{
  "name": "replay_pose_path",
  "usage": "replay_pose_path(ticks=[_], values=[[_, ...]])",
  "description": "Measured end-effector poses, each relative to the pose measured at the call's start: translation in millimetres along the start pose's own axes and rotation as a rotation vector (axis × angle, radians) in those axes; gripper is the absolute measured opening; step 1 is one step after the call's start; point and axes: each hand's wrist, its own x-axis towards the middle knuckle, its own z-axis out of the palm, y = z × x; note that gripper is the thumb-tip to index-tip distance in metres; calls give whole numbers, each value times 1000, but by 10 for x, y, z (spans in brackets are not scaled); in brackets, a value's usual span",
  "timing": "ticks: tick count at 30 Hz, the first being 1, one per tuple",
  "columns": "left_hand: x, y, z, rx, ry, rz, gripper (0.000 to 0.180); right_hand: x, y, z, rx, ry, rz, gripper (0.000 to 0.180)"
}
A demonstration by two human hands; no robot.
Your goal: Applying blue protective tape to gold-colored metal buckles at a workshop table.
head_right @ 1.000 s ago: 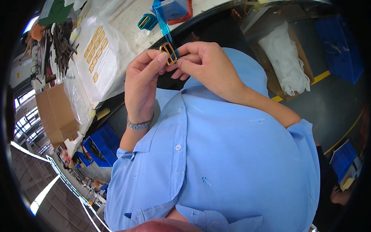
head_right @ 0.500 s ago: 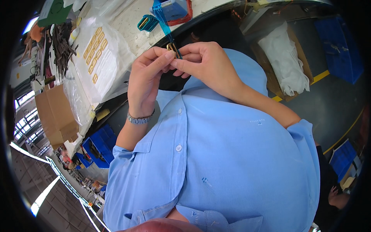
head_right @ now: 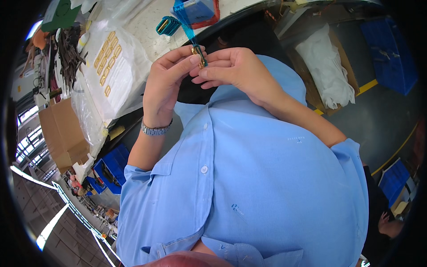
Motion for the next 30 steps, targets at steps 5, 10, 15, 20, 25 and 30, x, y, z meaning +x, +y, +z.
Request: replay_pose_path(ticks=[5,10,15,20,25,30], values=[[60,14,-136,-45,-65,-97,36,6,-152,-93,-237,-95,13,28],[87,24,-200,-108,-77,-174,35,45,-213,-117,-650,-11,-135,33],[157,88,-271,-190,-187,-284,33,210,-105,-177,-650,7,-462,51],[233,242,-266,-196,-227,-379,35,306,-52,-174,-386,-108,-401,63],[311,313,-268,-204,-228,-458,34,290,-74,-111,-339,-78,-357,62],[332,342,-245,-234,-216,-516,29,284,-66,-75,-431,-69,-382,59]])
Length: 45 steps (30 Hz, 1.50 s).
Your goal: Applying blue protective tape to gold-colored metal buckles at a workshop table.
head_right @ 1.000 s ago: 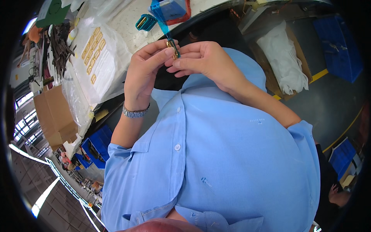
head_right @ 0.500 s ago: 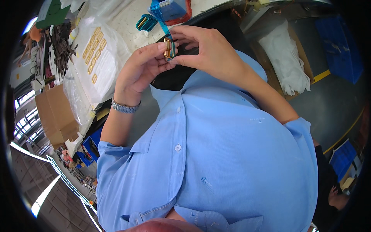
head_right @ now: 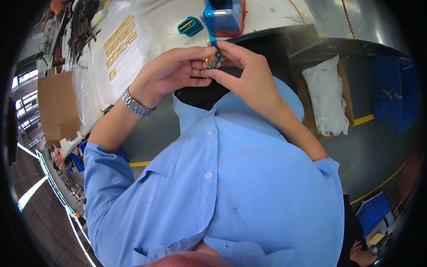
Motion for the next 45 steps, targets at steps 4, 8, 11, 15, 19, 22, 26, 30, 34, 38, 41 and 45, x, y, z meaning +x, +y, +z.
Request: replay_pose_path(ticks=[4,8,11,15,19,22,26,30,34,38,41,45], values=[[-14,-23,31,-47,46,-21,32,10,8,47,19,69,25,54],[-139,-307,125,355,233,396,24,36,-120,46,206,73,140,48],[-193,-526,282,722,448,910,20,44,-209,19,237,14,222,51],[1,-677,322,907,615,1345,24,37,-292,38,259,41,247,47],[167,-687,370,913,714,1554,15,19,-354,63,251,69,249,45],[121,-682,397,933,722,1521,10,-15,-340,80,181,106,226,40],[25,-516,391,804,596,1241,7,-13,-299,100,201,107,171,35],[40,-229,351,486,373,957,14,29,-163,31,236,109,187,35],[43,19,218,449,229,765,21,109,-115,-60,102,60,167,36],[56,156,162,410,174,669,23,217,-151,-38,95,83,54,37],[33,232,145,384,144,601,24,289,-113,-51,118,111,32,37],[-47,295,125,333,90,536,26,242,-181,-32,9,116,46,37]])
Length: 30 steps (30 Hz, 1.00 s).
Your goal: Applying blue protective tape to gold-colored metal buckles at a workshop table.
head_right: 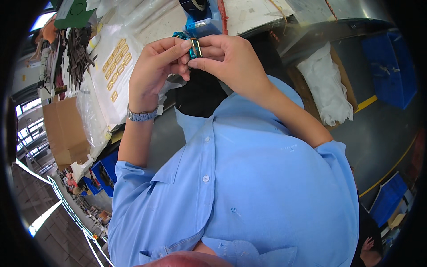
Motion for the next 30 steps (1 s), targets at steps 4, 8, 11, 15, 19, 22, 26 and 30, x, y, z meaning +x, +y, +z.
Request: replay_pose_path(ticks=[4,8,11,15,19,22,26,30], values=[[-31,140,-63,36,-52,-128,27,6,-84,16,-29,-4,7,38],[34,208,-150,43,-113,-227,29,79,-17,4,-22,-5,-80,41],[35,247,-159,16,-130,-244,32,93,-20,8,85,-55,-81,42],[-8,283,-115,-8,-106,-256,32,71,-76,13,102,-57,-54,40],[-77,339,-64,-3,-106,-285,31,-40,-109,69,146,-27,-38,39],[-71,312,-65,3,-100,-328,31,-66,-112,60,125,-42,17,40],[39,225,-124,-11,-91,-384,31,45,55,49,126,-27,-82,41],[156,242,-152,-67,-115,-420,30,71,35,61,189,-38,-95,40]])
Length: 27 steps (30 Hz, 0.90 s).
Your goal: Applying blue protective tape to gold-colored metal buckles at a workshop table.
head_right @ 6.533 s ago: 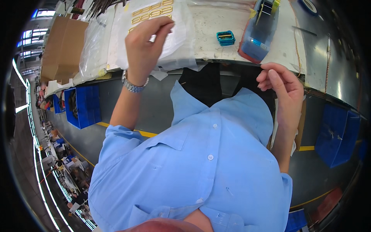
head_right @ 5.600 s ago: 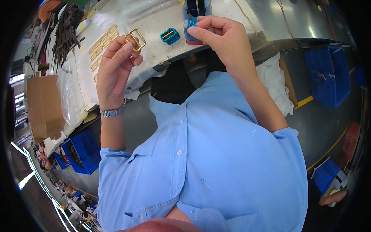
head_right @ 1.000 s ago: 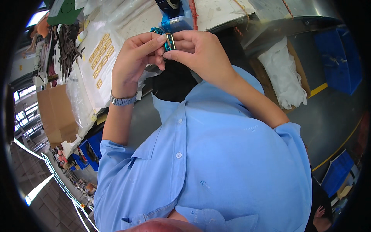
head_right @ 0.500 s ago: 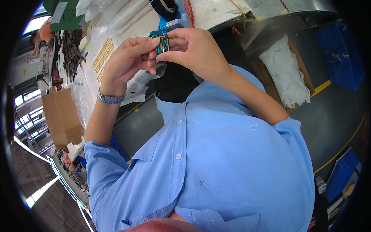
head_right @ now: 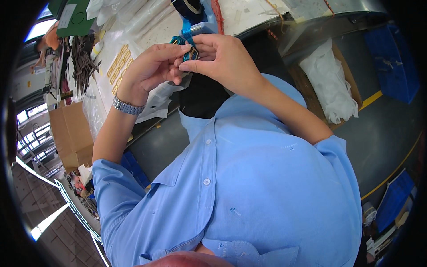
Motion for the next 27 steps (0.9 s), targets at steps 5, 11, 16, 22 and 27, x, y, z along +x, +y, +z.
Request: replay_pose_path(ticks=[5,11,16,22,27], values=[[56,-10,22,165,73,68,31,-11,-11,6,-106,55,14,37],[-112,141,232,928,344,426,30,-1,59,23,-59,93,17,38],[-258,-471,376,861,525,789,13,3,78,3,68,106,42,38],[31,-982,609,702,714,1182,26,12,94,-18,41,112,77,36],[276,-1037,478,817,798,1330,17,2,60,11,99,158,127,34]])
